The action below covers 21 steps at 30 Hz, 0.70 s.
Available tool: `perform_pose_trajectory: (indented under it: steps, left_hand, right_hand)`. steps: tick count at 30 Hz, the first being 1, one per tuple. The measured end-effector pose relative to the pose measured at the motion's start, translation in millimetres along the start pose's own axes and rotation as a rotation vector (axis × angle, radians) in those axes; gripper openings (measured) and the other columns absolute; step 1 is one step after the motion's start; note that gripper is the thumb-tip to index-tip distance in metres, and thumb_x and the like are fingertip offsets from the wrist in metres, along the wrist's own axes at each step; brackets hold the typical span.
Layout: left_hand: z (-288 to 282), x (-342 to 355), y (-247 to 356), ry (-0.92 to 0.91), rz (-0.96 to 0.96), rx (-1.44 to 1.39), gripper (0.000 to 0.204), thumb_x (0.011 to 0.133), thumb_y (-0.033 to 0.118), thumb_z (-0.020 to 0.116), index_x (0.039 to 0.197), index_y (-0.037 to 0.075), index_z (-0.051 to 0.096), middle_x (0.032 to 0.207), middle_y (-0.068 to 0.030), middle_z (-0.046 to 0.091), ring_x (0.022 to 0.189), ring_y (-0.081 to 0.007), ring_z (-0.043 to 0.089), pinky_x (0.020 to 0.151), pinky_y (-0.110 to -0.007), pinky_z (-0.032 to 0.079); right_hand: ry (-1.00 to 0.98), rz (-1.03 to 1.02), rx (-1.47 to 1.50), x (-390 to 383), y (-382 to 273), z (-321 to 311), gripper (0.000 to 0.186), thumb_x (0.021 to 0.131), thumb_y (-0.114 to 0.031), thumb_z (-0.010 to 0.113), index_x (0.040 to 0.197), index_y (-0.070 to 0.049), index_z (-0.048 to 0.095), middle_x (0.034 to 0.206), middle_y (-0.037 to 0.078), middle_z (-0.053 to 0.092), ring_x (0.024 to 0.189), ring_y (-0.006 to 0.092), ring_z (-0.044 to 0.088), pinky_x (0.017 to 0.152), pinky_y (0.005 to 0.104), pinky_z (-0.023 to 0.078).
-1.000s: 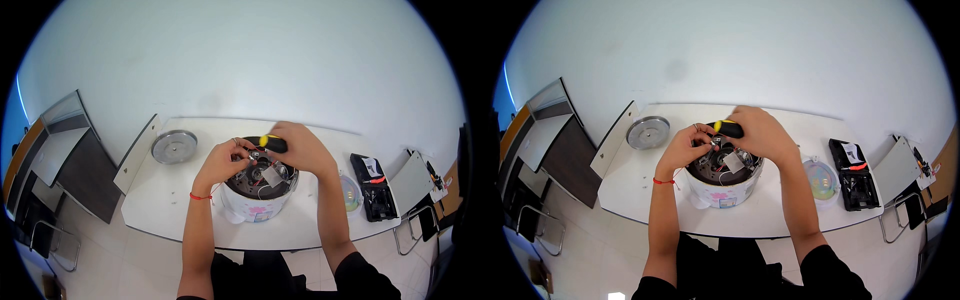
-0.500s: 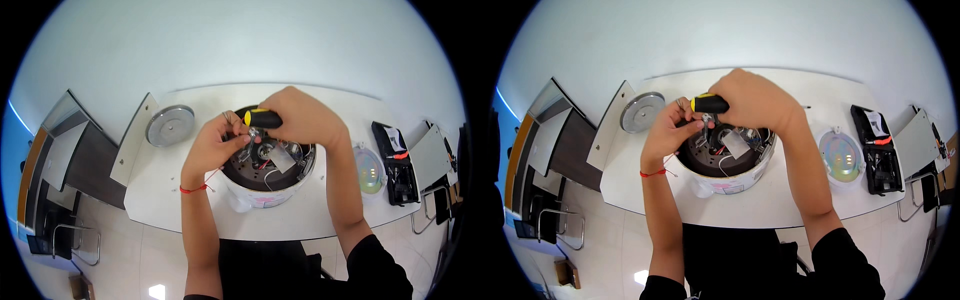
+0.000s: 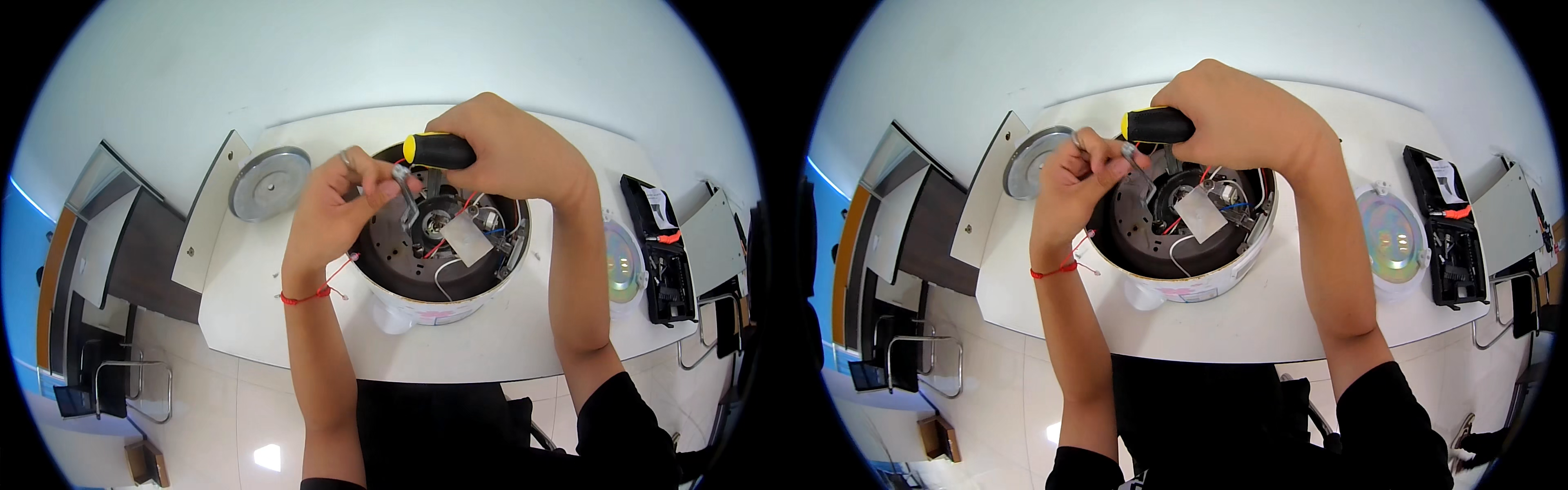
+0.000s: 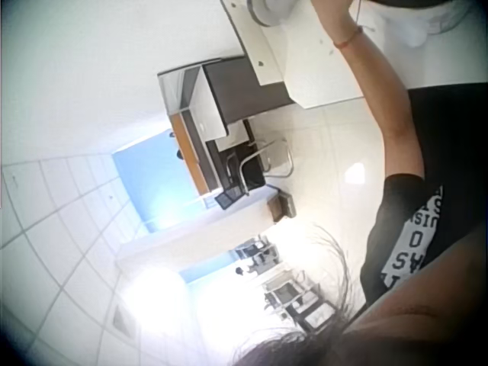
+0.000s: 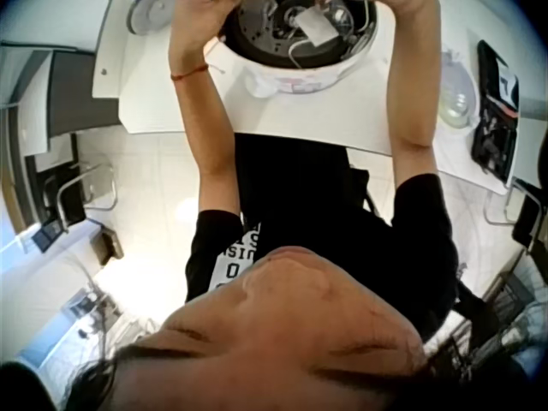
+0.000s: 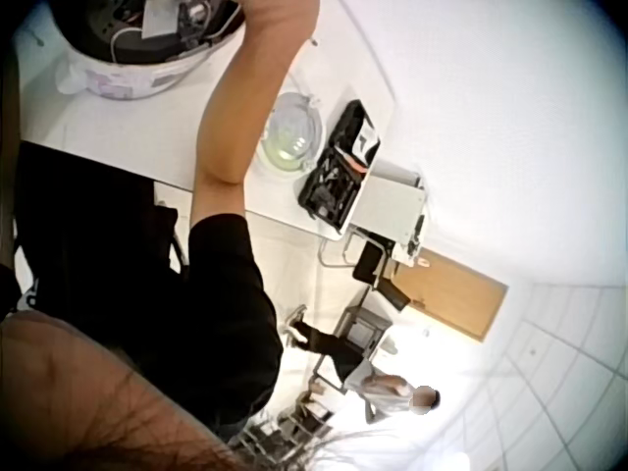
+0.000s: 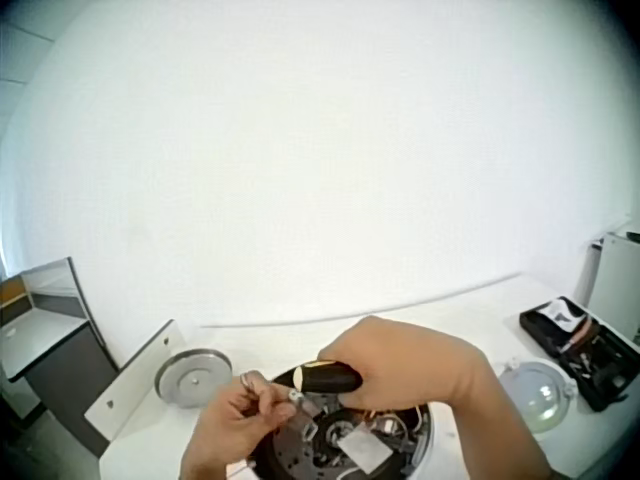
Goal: The person uses a screwdriver to remove screws from the lid of a white cylindrical appliance, then unscrews internal components and wires. The person handles the lid, internal parts, and wires throughout the process.
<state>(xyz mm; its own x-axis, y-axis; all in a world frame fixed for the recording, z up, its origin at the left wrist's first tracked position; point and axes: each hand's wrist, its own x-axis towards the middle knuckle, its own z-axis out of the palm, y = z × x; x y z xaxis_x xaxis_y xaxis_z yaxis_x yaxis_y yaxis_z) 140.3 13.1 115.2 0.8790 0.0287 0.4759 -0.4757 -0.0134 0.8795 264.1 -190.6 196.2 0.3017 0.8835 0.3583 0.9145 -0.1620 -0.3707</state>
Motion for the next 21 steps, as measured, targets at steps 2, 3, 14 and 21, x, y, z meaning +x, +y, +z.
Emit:
perform_pose_trajectory:
  steps: [2, 3, 14, 21]
  left_hand:
    - [1, 2, 1, 0.134, 0.061, -0.040, 0.024, 0.099, -0.003, 0.063, 0.086, 0.009, 0.047, 0.105, -0.0149, 0.073, 0.094, -0.0145, 0.065, 0.087, -0.028, 0.052]
    - [1, 2, 1, 0.200, 0.092, -0.060, 0.024, 0.099, -0.003, 0.063, 0.086, 0.010, 0.046, 0.106, -0.0154, 0.072, 0.092, -0.0142, 0.064, 0.086, -0.027, 0.050]
    - [0, 4, -3, 0.309, 0.132, -0.062, 0.020, 0.096, -0.003, 0.067, 0.089, 0.008, 0.052, 0.103, -0.0099, 0.072, 0.102, -0.0154, 0.066, 0.087, -0.027, 0.050]
    - [-3, 0, 1, 0.212, 0.084, 0.013, 0.023, 0.090, -0.008, 0.067, 0.084, 0.007, 0.052, 0.095, -0.0093, 0.073, 0.099, -0.0149, 0.069, 0.086, -0.029, 0.053]
  right_hand:
    - [0.008, 0.011, -0.006, 0, 1, 0, 0.015, 0.071, -0.006, 0.069, 0.078, 0.005, 0.061, 0.067, 0.020, 0.055, 0.058, 0.0316, 0.047, 0.059, 0.0381, 0.044]
    - [0.012, 0.017, -0.010, 0, 1, 0, 0.015, 0.070, -0.006, 0.069, 0.078, 0.005, 0.061, 0.067, 0.020, 0.054, 0.059, 0.0323, 0.047, 0.059, 0.0385, 0.044]
    - [0.068, -0.001, -0.199, 4, 0, 6, 0.017, 0.070, -0.010, 0.070, 0.083, 0.000, 0.071, 0.077, 0.019, 0.069, 0.072, 0.0377, 0.068, 0.067, 0.0451, 0.055]
    - [0.046, -0.030, -0.197, 8, 2, 11, 0.019, 0.071, -0.010, 0.071, 0.087, -0.001, 0.074, 0.077, 0.019, 0.070, 0.071, 0.0371, 0.069, 0.066, 0.0433, 0.056]
